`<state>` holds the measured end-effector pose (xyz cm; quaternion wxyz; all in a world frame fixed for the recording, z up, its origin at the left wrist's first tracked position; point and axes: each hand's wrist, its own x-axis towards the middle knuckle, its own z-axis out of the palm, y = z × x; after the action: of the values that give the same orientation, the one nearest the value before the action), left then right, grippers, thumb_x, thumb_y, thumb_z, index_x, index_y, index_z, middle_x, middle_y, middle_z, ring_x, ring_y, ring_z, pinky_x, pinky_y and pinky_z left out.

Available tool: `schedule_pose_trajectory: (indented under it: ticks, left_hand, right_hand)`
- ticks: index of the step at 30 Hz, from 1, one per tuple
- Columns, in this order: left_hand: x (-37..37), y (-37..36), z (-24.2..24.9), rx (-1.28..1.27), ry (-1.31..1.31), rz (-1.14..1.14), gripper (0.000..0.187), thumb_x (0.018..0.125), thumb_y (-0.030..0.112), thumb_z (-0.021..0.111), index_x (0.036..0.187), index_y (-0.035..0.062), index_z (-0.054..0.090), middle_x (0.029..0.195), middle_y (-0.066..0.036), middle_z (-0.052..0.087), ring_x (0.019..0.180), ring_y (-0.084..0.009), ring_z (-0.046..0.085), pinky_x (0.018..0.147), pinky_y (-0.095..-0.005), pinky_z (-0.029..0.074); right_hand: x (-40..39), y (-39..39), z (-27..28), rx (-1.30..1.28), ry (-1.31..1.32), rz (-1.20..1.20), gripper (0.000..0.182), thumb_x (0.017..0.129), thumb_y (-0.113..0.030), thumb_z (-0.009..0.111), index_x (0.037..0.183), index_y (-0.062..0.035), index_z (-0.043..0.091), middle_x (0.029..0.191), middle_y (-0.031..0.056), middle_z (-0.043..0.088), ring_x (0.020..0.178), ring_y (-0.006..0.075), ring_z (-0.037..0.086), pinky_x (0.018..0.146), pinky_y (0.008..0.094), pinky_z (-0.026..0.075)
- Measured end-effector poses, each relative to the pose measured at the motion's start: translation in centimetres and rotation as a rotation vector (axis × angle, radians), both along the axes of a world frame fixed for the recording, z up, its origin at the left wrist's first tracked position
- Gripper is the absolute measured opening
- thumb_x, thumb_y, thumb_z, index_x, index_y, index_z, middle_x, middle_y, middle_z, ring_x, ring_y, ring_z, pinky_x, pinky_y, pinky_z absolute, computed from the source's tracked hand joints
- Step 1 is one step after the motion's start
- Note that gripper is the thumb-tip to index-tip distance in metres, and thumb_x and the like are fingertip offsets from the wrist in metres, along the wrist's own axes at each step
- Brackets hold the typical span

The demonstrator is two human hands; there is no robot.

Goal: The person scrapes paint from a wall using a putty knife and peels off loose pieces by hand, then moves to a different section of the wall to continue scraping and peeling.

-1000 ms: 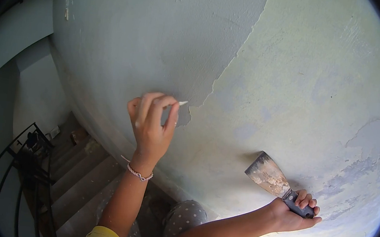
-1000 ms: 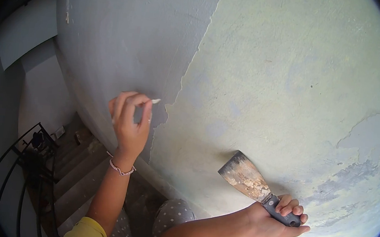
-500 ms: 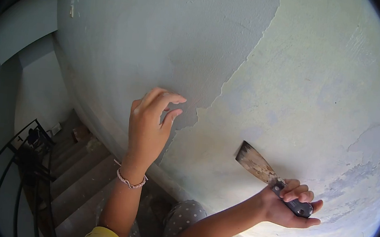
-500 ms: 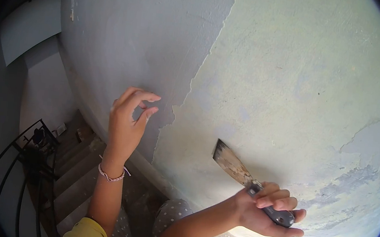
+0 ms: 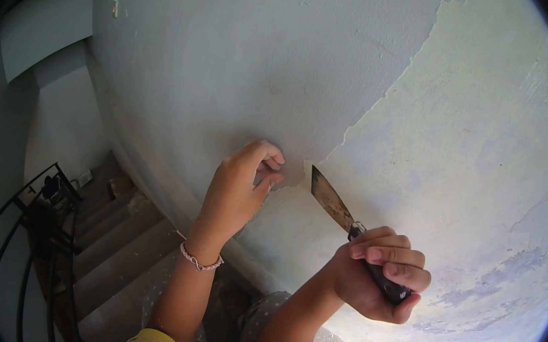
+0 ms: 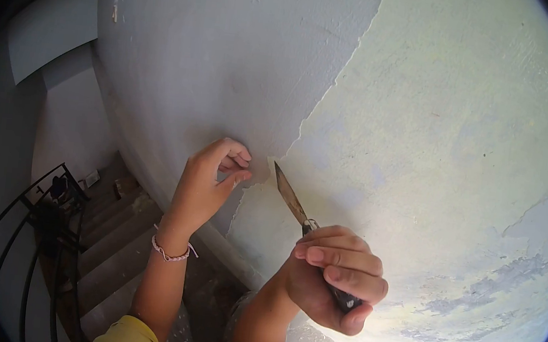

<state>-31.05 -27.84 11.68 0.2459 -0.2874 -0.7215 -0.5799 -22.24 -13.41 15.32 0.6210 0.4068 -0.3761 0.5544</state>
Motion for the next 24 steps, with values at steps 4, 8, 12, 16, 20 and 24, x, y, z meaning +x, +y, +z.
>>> schedule_pose_trajectory:
  ticks: [4,8,12,16,20,24]
  left_hand:
    - [0.0,-0.2,0.0,0.001,-0.077,-0.076,0.026,0.079,-0.010,0.068,0.099,-0.0011,0.055,0.095,-0.014,0.065,0.087,-0.0247,0.069,0.076,-0.0319,0.057]
    - [0.0,-0.3,0.0,-0.013,-0.071,-0.079,0.026,0.079,-0.009,0.069,0.100,-0.0015,0.055,0.095,-0.014,0.065,0.088,-0.0253,0.069,0.076,-0.0325,0.057]
    - [0.0,-0.5,0.0,-0.015,-0.068,-0.088,0.025,0.080,-0.008,0.069,0.100,-0.0013,0.055,0.095,-0.014,0.065,0.087,-0.0255,0.069,0.076,-0.0331,0.057]
    - [0.0,-0.4,-0.1,-0.007,-0.036,-0.087,0.024,0.080,-0.008,0.069,0.099,-0.0007,0.056,0.095,-0.014,0.065,0.086,-0.0258,0.068,0.077,-0.0333,0.058]
    - [0.0,-0.6,0.0,0.000,-0.033,-0.090,0.024,0.080,-0.008,0.069,0.099,-0.0005,0.056,0.095,-0.013,0.065,0.086,-0.0258,0.068,0.077,-0.0332,0.058]
    - [0.1,-0.5,0.0,-0.002,-0.041,-0.082,0.022,0.081,-0.007,0.068,0.098,-0.0007,0.056,0.094,-0.013,0.065,0.085,-0.0258,0.068,0.077,-0.0334,0.058]
  right_hand:
    - [-1.7,-0.8,-0.4,0.028,-0.005,0.023,0.045,0.099,-0.033,0.032,0.079,0.0028,0.052,0.064,0.0186,0.056,0.043,0.0238,0.051,0.036,0.0324,0.043]
    - [-0.5,-2.2,0.0,0.012,-0.015,-0.047,0.045,0.098,-0.033,0.033,0.078,0.0027,0.052,0.063,0.0188,0.056,0.040,0.0223,0.048,0.036,0.0318,0.041]
    - [0.2,-2.1,0.4,0.045,-0.034,-0.079,0.043,0.096,-0.032,0.035,0.076,0.0027,0.051,0.062,0.0184,0.054,0.040,0.0214,0.046,0.036,0.0330,0.039]
    - [-0.4,-2.1,0.0,0.049,-0.047,-0.060,0.043,0.094,-0.032,0.037,0.074,0.0034,0.052,0.059,0.0188,0.053,0.039,0.0220,0.047,0.036,0.0330,0.040]
    - [1.1,-1.9,0.7,0.082,-0.011,-0.122,0.045,0.094,-0.032,0.038,0.071,0.0034,0.051,0.057,0.0183,0.053,0.038,0.0219,0.047,0.034,0.0332,0.040]
    - [-0.6,-2.0,0.1,0.119,-0.037,-0.102,0.044,0.094,-0.030,0.037,0.073,0.0044,0.053,0.057,0.0182,0.054,0.037,0.0211,0.045,0.033,0.0326,0.039]
